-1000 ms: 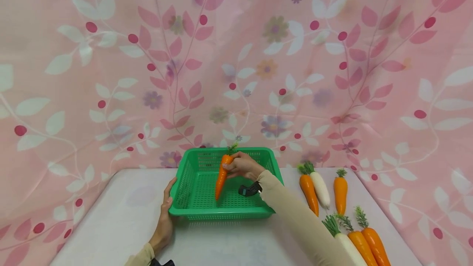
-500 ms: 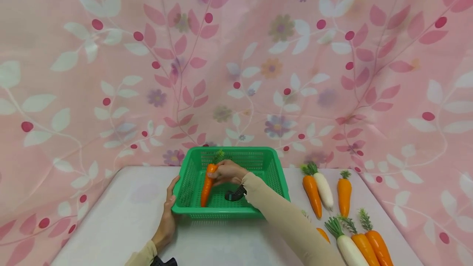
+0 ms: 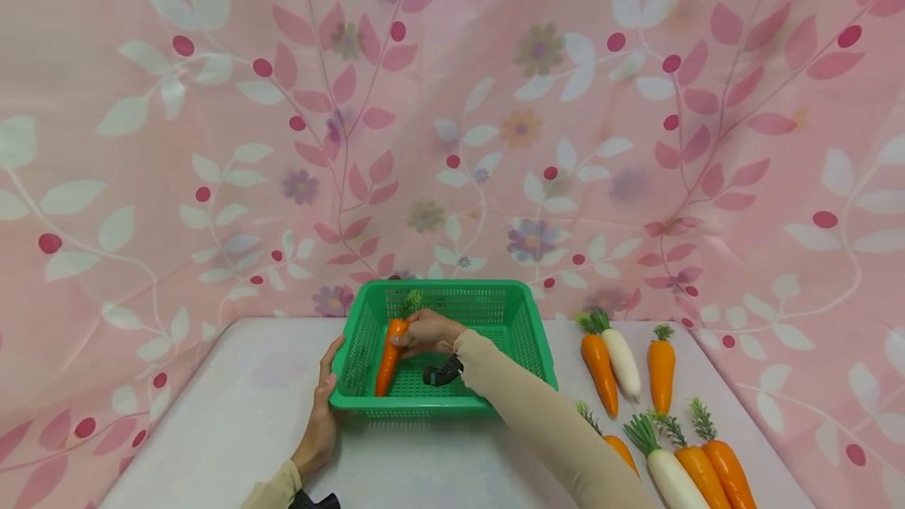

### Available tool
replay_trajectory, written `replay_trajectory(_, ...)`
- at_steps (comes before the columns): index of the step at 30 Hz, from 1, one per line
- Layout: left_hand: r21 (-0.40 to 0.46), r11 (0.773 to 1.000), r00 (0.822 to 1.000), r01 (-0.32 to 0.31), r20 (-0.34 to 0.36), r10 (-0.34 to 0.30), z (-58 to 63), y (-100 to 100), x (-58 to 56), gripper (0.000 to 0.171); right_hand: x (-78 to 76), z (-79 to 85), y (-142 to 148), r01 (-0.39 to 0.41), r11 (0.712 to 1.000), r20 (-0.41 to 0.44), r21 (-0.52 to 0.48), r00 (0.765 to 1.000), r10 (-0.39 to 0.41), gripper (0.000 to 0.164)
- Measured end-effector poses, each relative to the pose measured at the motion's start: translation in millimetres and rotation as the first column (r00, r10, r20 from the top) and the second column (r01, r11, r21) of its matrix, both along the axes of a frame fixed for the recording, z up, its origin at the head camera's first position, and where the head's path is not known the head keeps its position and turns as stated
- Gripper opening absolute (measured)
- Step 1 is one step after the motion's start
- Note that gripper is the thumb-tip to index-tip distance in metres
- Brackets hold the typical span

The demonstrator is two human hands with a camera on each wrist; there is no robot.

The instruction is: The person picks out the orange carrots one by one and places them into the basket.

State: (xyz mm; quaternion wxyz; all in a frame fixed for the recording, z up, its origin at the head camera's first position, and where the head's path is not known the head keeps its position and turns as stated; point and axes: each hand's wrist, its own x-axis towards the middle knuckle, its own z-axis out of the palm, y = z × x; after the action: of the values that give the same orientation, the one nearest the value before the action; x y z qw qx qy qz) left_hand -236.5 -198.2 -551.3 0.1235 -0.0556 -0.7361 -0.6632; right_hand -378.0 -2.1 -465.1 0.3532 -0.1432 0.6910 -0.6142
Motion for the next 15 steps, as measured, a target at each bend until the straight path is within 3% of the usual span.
replay_trajectory(6,0.008,1.0,1.0,-0.005,-0.004,0.005,-0.2,-1.0,1.1,0.06,-4.4,-4.1,-3.1,-0.051,0.999,-0.005,0.014,0.999,0.051,0.045)
replay_trajectory(15,-0.006,1.0,1.0,-0.003,-0.021,0.003,-1.8,-1.6,-0.6,0.06,-14.9,-10.3,-4.5,-0.054,0.996,-0.018,0.071,0.998,0.056,0.04)
